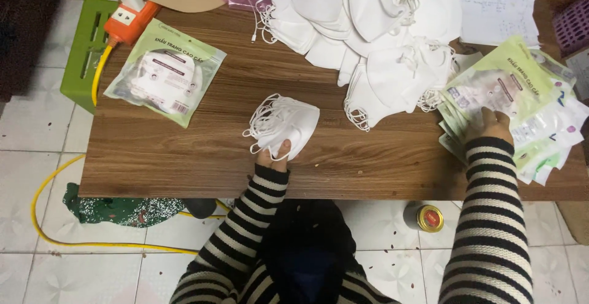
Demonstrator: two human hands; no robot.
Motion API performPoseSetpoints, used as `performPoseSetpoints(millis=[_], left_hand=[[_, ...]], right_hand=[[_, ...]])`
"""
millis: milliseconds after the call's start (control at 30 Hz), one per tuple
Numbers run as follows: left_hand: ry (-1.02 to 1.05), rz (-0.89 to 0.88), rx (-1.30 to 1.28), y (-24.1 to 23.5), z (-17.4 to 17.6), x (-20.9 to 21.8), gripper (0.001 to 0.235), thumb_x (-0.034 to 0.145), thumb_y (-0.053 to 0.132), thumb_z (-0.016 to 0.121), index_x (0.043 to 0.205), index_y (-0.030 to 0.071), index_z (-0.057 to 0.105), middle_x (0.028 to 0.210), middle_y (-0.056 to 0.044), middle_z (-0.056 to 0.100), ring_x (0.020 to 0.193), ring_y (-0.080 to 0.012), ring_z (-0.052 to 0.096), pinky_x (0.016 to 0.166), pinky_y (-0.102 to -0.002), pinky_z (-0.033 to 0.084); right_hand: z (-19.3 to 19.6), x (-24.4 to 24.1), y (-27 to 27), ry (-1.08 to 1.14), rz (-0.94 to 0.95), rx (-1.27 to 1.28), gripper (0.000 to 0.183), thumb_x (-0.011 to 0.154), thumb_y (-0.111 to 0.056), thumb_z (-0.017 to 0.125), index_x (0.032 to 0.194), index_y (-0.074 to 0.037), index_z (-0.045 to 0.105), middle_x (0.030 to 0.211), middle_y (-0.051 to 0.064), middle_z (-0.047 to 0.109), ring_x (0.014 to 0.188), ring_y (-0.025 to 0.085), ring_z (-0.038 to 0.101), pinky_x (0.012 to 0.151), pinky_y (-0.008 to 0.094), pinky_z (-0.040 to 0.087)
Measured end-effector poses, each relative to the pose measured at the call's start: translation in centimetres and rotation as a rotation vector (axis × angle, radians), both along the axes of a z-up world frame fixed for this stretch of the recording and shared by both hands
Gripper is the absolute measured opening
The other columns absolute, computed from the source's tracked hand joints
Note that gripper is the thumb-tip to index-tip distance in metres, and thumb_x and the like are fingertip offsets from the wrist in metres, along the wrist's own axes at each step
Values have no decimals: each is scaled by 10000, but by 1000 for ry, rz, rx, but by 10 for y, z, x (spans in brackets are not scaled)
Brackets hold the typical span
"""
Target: Fold face masks and place them into plastic packaging bags
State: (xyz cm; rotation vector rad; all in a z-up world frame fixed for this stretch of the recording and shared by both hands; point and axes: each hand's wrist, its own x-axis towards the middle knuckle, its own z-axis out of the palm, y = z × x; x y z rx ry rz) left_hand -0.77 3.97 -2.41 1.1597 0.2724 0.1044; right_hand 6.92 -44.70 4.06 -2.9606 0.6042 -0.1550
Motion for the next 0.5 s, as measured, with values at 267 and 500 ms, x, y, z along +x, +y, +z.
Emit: performPoseSetpoints(millis=[267,500], left_hand=[[18,15,-8,-2,-8,4,638,847,358,715,1376,45,545,1246,-157,666,974,-253,689,733,-344,636],[16,69,26,-3,-3,6,614,860,318,742,1364,27,545,1263,-181,655,1044,-246,653,800,-367,621]], right_hand=[[14,14,18,289,-127,-115,429,1009,-283,459,1396,-125,556,1271,272,634,1074,506,665,878,590,522],[-15,22,-10,241,-94,-331,342,941,-219,531,1196,-60,692,1121,211,709,902,436,744,682,524,594]])
